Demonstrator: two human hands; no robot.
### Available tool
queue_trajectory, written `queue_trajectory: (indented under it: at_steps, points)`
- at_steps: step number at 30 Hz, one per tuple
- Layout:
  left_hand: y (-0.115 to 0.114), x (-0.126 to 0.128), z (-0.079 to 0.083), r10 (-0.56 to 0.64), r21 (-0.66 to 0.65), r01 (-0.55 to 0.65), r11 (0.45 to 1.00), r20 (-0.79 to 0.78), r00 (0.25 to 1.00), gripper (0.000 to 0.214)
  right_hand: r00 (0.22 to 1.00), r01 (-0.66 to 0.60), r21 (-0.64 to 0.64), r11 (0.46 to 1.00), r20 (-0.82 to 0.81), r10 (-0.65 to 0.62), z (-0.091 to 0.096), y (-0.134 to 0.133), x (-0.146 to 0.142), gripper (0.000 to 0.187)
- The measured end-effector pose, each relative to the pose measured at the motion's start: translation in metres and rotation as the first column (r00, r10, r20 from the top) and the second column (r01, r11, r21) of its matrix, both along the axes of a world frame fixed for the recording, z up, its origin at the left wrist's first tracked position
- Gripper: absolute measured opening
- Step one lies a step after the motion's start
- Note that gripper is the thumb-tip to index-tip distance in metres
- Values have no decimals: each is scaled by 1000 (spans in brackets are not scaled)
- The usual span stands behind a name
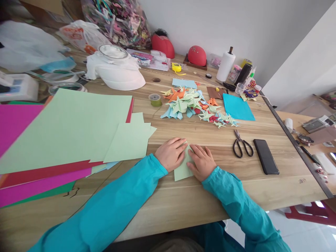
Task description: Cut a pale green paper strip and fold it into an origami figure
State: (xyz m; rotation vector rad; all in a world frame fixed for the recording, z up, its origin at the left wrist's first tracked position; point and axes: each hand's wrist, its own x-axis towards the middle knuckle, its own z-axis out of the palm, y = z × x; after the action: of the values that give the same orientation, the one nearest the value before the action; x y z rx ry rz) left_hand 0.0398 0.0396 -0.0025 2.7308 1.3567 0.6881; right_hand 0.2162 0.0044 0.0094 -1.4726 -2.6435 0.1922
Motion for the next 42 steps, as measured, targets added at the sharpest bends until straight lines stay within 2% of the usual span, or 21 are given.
queue_trajectory:
  at_steps: [7,21,26,30,35,42]
  points:
    - [0,2,-2,32,13,-32,999,1,999,37,997,47,-16,999,-52,-48,0,1,-1,49]
    - [-3,9,7,54,8,-54,999,-90,995,37,990,93,5,996,-103,-92,1,4,-4,53]
    - [-3,11,9,53,-2,-53,999,-98,994,37,999,48,89,995,15,-49,8,5,-9,68]
    - [-2,10,8,35,-16,-36,999,-94,995,39,993,-4,86,996,118,-6,11,6,-12,68]
    - [-2,9,7,5,-12,-7,1000,-118,993,41,990,-12,112,994,139,-3,12,3,-10,67]
    - [-2,10,5,17,-8,-18,1000,-100,995,40,987,-53,174,983,158,25,9,-29,17,61]
